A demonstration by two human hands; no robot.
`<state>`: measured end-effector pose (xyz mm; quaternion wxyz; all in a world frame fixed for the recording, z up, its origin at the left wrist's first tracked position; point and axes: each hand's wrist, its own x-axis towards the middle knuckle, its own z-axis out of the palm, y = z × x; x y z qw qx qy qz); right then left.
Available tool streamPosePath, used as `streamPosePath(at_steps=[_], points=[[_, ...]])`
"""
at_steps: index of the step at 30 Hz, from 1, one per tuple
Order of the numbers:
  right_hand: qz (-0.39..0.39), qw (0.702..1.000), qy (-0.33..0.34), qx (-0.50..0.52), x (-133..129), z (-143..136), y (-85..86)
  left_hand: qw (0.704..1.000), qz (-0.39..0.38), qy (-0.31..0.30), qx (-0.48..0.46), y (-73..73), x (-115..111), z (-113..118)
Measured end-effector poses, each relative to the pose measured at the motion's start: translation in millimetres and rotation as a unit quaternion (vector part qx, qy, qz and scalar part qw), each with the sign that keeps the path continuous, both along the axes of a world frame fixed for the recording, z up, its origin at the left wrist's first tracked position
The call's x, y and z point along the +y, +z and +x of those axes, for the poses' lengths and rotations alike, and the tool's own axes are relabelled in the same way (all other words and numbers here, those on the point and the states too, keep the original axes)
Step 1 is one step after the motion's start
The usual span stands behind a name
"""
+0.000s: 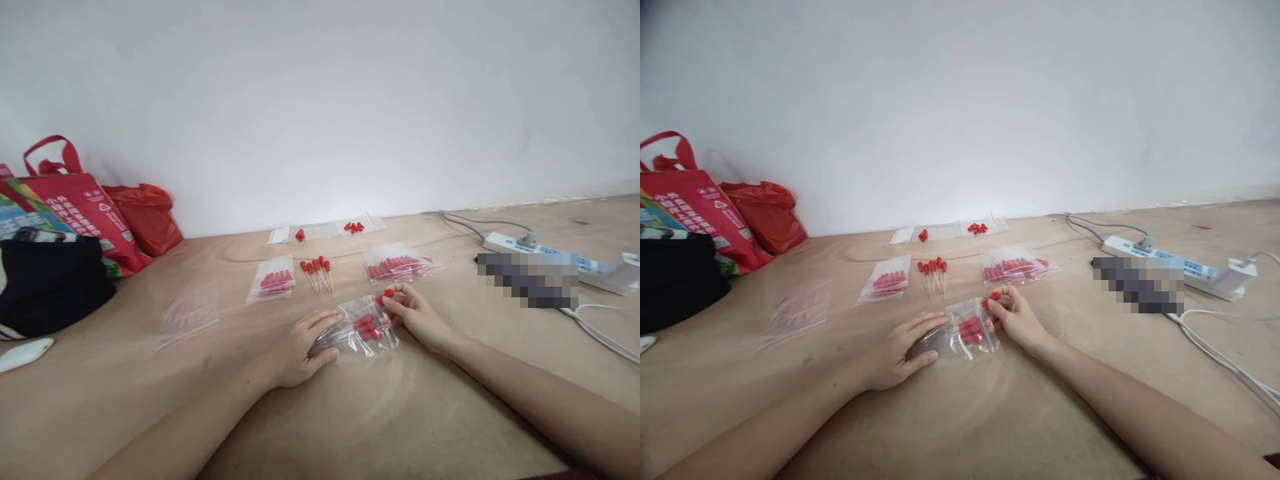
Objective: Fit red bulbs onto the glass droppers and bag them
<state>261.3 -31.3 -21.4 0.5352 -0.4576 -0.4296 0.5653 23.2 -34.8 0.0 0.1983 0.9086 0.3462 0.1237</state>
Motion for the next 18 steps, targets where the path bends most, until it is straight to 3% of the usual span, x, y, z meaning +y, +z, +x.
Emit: streamPosePath(at_steps=[4, 8, 10, 15, 18], points=[[-0.019, 0.992, 0.051, -0.113, -1.1, 0.7, 0.5, 1.0, -0.004, 0.005, 0.007, -2.9, 0.8, -1.7], [-0.022, 0.981, 0.103, -0.163, -0.3, 0.4, 4.0, 1.0, -0.005, 0.006, 0.007, -2.9, 0.8, -1.8], [-0.015, 0.98, 0.099, -0.17, 1.2, -2.0, 4.1, 1.0, -0.003, 0.004, 0.004, -2.5, 0.9, -1.5], [0.008, 0.979, 0.014, -0.203, 7.8, -7.2, -2.7, 1.0, 0.007, -0.002, -0.003, -1.6, 1.0, -1.0], [0.017, 0.971, 0.077, -0.227, 11.7, 0.9, 0.9, 1.0, 0.01, -0.004, -0.015, -0.7, 0.5, -0.7]])
